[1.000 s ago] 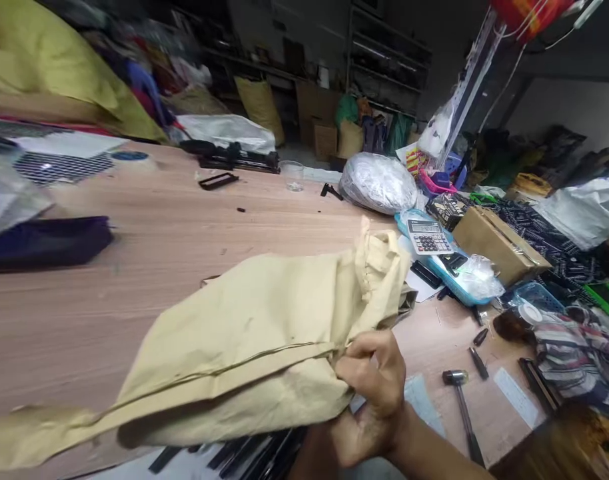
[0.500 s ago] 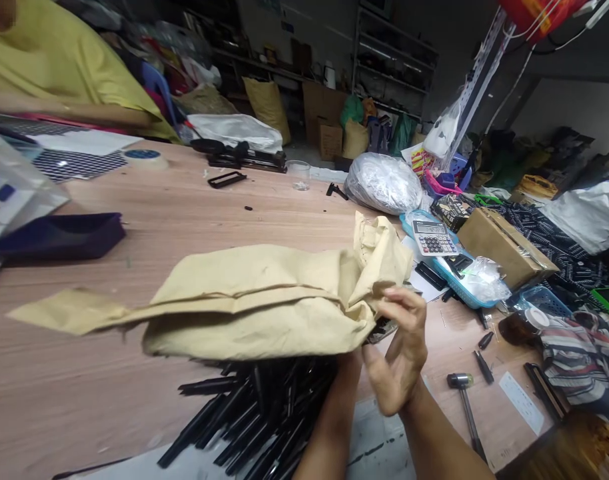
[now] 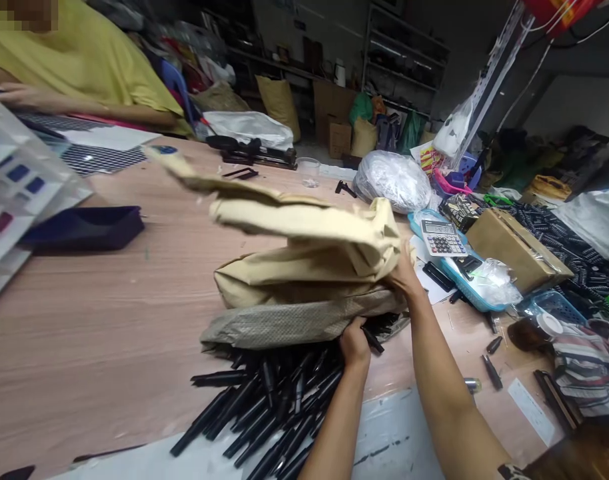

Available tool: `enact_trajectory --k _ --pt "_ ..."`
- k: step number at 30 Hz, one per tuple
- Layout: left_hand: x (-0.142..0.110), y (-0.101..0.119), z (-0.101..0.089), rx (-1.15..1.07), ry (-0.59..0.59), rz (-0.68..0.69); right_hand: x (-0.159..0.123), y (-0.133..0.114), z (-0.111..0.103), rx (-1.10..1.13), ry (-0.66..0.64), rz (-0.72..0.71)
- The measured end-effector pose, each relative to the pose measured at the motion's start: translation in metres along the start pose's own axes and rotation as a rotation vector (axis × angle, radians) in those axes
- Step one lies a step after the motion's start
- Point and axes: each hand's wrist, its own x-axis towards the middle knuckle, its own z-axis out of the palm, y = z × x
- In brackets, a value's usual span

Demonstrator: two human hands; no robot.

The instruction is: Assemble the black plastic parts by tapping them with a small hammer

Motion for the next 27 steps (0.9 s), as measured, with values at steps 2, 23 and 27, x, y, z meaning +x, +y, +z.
enact_trajectory --k 2,23,27 --pt "0.0 0.003 0.001 0.013 0.007 -0.09 0.014 -0.001 0.009 0.0 0.061 -0.024" --pt "0.0 0.021 0.005 -0.106 -0.138 0.163 0.117 -0.035 0.016 0.516 0.995 0.004" --pt "-0.001 0.019 0.005 -0.105 -0.107 0.197 0.121 -0.038 0.009 0.68 1.19 -0.135"
